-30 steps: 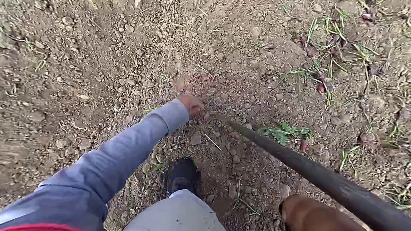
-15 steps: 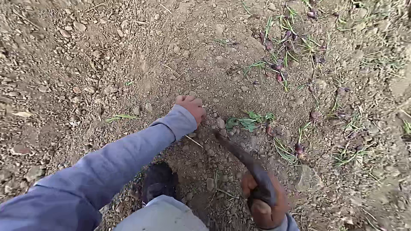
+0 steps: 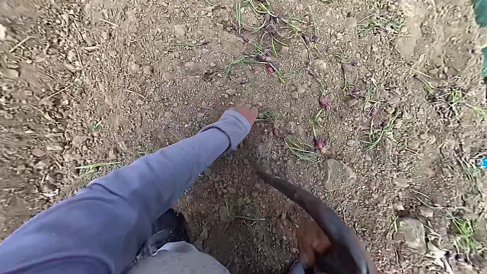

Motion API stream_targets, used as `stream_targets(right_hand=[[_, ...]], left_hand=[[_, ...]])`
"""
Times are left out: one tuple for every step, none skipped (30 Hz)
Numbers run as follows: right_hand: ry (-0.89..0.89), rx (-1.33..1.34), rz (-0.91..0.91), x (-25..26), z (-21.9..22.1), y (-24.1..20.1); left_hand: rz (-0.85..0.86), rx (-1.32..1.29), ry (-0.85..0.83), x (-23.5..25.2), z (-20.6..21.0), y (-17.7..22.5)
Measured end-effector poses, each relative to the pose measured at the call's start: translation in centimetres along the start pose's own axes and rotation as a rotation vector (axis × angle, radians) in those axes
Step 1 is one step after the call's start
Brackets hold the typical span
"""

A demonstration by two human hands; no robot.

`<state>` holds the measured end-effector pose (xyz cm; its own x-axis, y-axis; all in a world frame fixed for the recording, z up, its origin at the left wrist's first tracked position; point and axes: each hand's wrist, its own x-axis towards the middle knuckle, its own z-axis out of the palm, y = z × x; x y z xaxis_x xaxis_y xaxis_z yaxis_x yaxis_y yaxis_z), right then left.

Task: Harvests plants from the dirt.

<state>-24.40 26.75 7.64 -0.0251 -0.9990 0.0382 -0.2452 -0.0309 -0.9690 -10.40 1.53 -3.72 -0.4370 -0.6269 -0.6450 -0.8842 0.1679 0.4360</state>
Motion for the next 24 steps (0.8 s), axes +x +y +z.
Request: stream_targets(right_hand=[[-0.011,0.048,-0.014,-0.4,-0.3,0.5],[-0.021,0.067,-0.03,-0.5,-0.5,1.5],[-0.024,0.037,-0.027,-0.3,-0.4,2.5],[-0.005,-0.029,-0.012,0.1,0.1,3.1],[0.0,-0.078,0.019,0.9,0.6,2.9],[-0.01,-0.109,0.045,2.3,1.1,1.8],[-0.037,-0.097,0.06,3.7,1.4,0.2],[-0.083,-0.01,0.058,4.9,1.5,-1.6],[-0.143,0.156,0.027,5.9,1.7,-3.0],[-0.206,0.333,-0.024,6.9,1.8,-3.9],[-0.268,0.433,-0.084,7.8,2.1,-4.3],[-0.297,0.47,-0.142,8.5,2.7,-4.0],[-0.286,0.447,-0.198,9.0,3.9,-2.9],[-0.244,0.377,-0.224,9.3,5.7,-0.9],[-0.176,0.243,-0.19,9.4,7.8,1.6],[-0.121,0.097,-0.107,9.5,9.8,3.9],[-0.103,0.006,-0.013,9.5,11.1,5.6],[-0.097,-0.03,0.061,9.5,11.7,6.2],[-0.09,-0.027,0.089,9.8,11.7,5.6],[-0.088,-0.005,0.076,9.6,10.9,4.2],[-0.1,0.016,0.044,9.1,9.6,2.5],[-0.13,0.041,0.004,8.6,7.9,1.0],[-0.172,0.069,-0.02,7.9,6.1,0.1],[-0.209,0.093,-0.027,7.0,4.5,-0.2]], left_hand=[[-0.066,-0.062,0.016,-0.5,-0.1,-1.5],[-0.118,-0.114,0.049,-1.0,-0.3,-3.0],[-0.143,-0.159,0.087,-1.6,-0.6,-4.6],[-0.135,-0.193,0.13,-2.4,-1.1,-6.1],[-0.127,-0.22,0.146,-3.3,-1.9,-7.5],[-0.111,-0.243,0.177,-3.9,-2.9,-8.9],[-0.09,-0.265,0.226,-4.5,-3.6,-10.4],[-0.067,-0.272,0.261,-5.4,-3.7,-11.7],[-0.044,-0.261,0.237,-6.4,-3.3,-12.7],[-0.004,-0.228,0.181,-7.2,-2.4,-13.6],[0.039,-0.175,0.099,-7.7,-1.4,-14.2],[0.068,-0.135,0.015,-8.1,-0.2,-14.8],[0.075,-0.115,-0.063,-8.7,0.5,-15.3],[0.069,-0.121,-0.107,-9.2,0.5,-15.6],[0.043,-0.15,-0.149,-9.7,-0.3,-15.5],[0.023,-0.189,-0.176,-10.0,-1.1,-15.2],[0.032,-0.229,-0.195,-9.9,-1.3,-14.6],[0.057,-0.261,-0.234,-9.6,-0.9,-13.8],[0.094,-0.276,-0.293,-8.8,-0.1,-13.0],[0.119,-0.262,-0.375,-7.9,1.0,-12.2],[0.1,-0.211,-0.471,-7.4,2.1,-11.1],[0.038,-0.095,-0.554,-7.1,2.4,-9.9],[-0.048,-0.025,-0.548,-7.1,1.9,-9.2],[-0.114,-0.063,-0.404,-7.4,1.7,-9.7]])
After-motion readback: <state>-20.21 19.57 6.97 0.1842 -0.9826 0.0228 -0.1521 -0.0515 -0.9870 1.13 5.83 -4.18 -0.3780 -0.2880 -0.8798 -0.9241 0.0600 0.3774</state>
